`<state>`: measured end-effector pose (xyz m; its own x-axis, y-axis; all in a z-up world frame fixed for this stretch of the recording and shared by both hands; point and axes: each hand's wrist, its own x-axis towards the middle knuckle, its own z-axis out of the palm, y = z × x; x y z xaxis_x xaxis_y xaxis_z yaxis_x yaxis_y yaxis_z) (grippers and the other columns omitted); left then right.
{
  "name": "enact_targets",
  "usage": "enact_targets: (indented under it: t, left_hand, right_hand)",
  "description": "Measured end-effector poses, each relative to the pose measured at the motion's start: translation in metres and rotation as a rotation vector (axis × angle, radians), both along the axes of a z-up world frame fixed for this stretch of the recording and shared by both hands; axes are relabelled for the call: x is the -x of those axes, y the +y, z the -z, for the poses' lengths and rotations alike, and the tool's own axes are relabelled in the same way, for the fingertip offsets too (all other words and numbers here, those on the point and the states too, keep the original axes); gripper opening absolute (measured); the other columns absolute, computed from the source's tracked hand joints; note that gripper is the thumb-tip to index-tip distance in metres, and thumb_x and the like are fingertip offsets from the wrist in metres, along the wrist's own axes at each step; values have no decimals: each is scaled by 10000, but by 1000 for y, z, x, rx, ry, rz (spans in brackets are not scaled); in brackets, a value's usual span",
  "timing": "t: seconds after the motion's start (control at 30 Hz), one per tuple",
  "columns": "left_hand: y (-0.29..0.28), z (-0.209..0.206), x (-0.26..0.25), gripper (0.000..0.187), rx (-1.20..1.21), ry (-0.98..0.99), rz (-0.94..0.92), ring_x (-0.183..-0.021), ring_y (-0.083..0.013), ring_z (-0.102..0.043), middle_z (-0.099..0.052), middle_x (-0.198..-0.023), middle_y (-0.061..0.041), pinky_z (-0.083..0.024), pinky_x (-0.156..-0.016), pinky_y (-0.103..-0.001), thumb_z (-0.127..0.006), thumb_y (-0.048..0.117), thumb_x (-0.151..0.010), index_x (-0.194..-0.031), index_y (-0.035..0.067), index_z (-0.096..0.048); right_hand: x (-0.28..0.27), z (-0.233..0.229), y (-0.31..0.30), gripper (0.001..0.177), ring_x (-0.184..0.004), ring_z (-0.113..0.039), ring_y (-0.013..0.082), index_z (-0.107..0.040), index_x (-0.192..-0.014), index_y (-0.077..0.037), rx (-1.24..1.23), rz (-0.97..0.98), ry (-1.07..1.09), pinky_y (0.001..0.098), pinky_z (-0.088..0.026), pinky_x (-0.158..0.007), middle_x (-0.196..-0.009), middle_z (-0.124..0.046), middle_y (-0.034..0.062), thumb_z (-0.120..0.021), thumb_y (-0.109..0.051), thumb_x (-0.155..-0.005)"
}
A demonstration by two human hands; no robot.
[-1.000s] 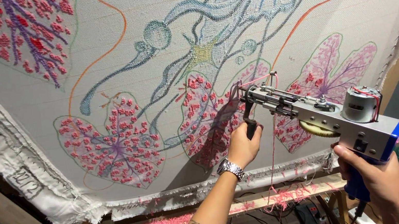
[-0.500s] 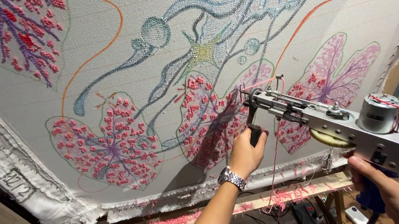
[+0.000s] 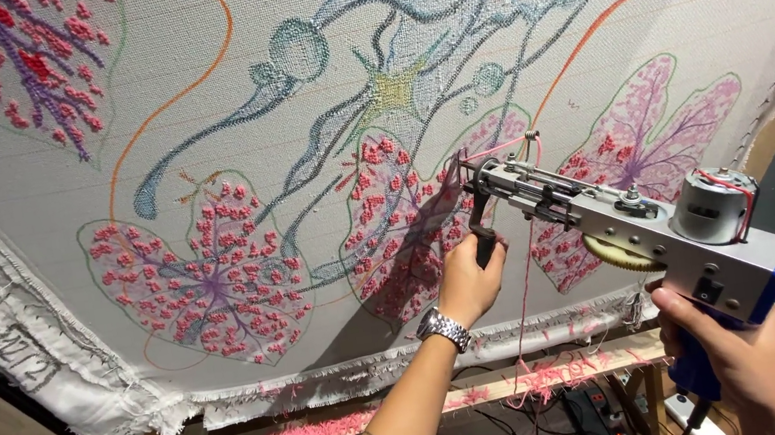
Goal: Use a motorized tufting gun to apply pink yarn to a rug design secured on a wooden frame.
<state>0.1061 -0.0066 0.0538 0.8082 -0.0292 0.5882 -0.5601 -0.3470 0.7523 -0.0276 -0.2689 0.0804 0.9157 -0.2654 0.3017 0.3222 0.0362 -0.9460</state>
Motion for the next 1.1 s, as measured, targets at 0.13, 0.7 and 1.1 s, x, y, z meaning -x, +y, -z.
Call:
enact_targets:
  t: [0.13, 0.7, 1.1]
  left_hand:
    - [5, 0, -7, 192, -12, 3, 4, -850, -280, -752, -760, -924, -152, -574, -757, -382, -642, 211, -963, -1033, 41, -700]
    - [57, 22, -92, 263, -88, -127, -87, -690, -210, -714, -748, -800, -151, -558, -627, -369, -737, 245, -893, -1023, 16, -745]
    - [35, -13, -57, 235, 44, 334, -26, -567, -138, -696, -711, -730, -51, -571, -536, -311, -699, 257, -941, -1030, 41, -723]
  right_hand:
    - [4, -5, 10, 231, -580, -573, 193, -663, -1020, 33, 25, 26, 32, 346, -455, -497, -752, -613, 103, -774, -116, -884]
    - [-13, -22, 56, 379, -677, -610, 88, -682, -1134, -64, 622, -104, -190, 269, -513, -593, -821, -740, -12, -773, -223, -802]
    - [-7, 0, 84, 160, -561, -522, 149, -599, -916, -43, -235, -137, 133, 325, -441, -507, -697, -535, 8, -744, -95, -875]
